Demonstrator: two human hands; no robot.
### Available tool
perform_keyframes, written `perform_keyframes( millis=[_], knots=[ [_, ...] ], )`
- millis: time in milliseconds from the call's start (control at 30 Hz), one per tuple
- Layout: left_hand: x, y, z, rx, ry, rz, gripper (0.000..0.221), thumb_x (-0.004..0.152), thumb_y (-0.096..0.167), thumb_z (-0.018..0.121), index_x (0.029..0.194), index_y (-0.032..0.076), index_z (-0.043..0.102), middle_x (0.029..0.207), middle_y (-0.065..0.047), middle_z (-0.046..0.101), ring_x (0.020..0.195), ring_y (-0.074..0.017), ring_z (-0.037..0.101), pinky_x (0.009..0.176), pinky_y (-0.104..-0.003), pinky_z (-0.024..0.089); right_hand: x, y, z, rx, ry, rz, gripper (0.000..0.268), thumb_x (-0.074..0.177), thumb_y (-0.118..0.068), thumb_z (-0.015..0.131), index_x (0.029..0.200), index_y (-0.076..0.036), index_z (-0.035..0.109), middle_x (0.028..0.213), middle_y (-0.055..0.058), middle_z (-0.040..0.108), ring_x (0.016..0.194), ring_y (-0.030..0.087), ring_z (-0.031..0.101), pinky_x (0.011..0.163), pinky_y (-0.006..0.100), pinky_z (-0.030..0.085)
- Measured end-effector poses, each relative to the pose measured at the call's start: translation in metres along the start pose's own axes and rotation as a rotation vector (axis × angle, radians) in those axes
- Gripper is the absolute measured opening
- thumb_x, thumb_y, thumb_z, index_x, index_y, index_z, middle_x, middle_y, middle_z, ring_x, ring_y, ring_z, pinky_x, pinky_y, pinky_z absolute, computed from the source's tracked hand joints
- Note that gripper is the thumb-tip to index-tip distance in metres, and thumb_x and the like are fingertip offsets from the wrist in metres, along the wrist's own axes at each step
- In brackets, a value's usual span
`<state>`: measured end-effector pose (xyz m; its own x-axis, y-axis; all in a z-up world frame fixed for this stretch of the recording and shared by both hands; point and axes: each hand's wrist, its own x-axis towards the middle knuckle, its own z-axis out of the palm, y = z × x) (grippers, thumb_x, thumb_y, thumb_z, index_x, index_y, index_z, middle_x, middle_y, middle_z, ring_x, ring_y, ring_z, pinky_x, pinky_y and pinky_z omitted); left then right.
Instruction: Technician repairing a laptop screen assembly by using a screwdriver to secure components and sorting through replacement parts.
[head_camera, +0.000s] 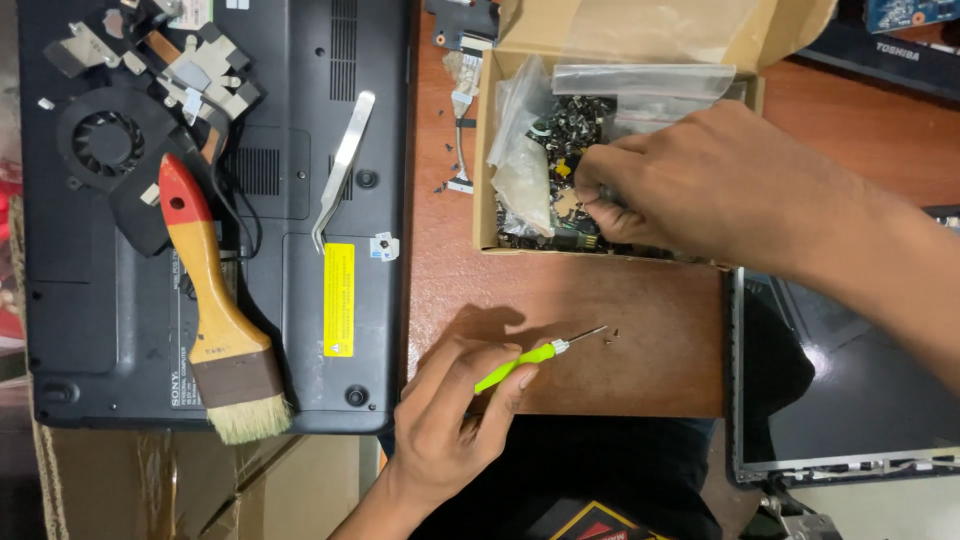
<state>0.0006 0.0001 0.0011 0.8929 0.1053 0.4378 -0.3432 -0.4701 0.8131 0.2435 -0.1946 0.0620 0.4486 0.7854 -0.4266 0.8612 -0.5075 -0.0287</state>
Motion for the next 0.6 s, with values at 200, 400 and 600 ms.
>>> perform_keyframes(
  millis=[200, 400, 600],
  knots=[
    [0.004, 0.002, 0.000, -0.054, 0.016, -0.004, 0.015, 0.106, 0.002, 0.074, 0.113, -0.010, 0.071, 0.104, -0.023, 0.076, 0.103, -0.0423, 0.086, 0.092, -0.043, 0.070, 0.004, 0.002, -0.002, 0.024, 0.080, -0.104, 0.017, 0.116, -0.024, 0.062, 0.101, -0.025, 0.068, 0.076, -0.007, 0.074, 0.051, 0.018, 0.061, 0.050, 0.041, 0.042],
    [-0.002, -0.001, 0.000, -0.040, 0.011, -0.013, 0.017, 0.104, 0.002, 0.079, 0.116, -0.008, 0.072, 0.103, -0.019, 0.076, 0.086, -0.0302, 0.077, 0.082, -0.037, 0.068, 0.004, 0.009, 0.007, -0.152, 0.167, -0.120, 0.029, 0.120, -0.022, 0.060, 0.092, -0.025, 0.061, 0.071, -0.009, 0.064, 0.050, 0.016, 0.056, 0.046, 0.038, 0.037],
    [0.003, 0.001, -0.001, -0.071, -0.002, -0.001, 0.016, 0.105, 0.001, 0.075, 0.117, -0.009, 0.070, 0.104, -0.023, 0.076, 0.103, -0.0410, 0.085, 0.092, -0.042, 0.070, 0.006, 0.006, 0.000, -0.113, 0.041, -0.119, 0.026, 0.118, -0.034, 0.061, 0.097, -0.023, 0.072, 0.093, -0.008, 0.080, 0.073, 0.025, 0.078, 0.055, 0.045, 0.051]
  ],
)
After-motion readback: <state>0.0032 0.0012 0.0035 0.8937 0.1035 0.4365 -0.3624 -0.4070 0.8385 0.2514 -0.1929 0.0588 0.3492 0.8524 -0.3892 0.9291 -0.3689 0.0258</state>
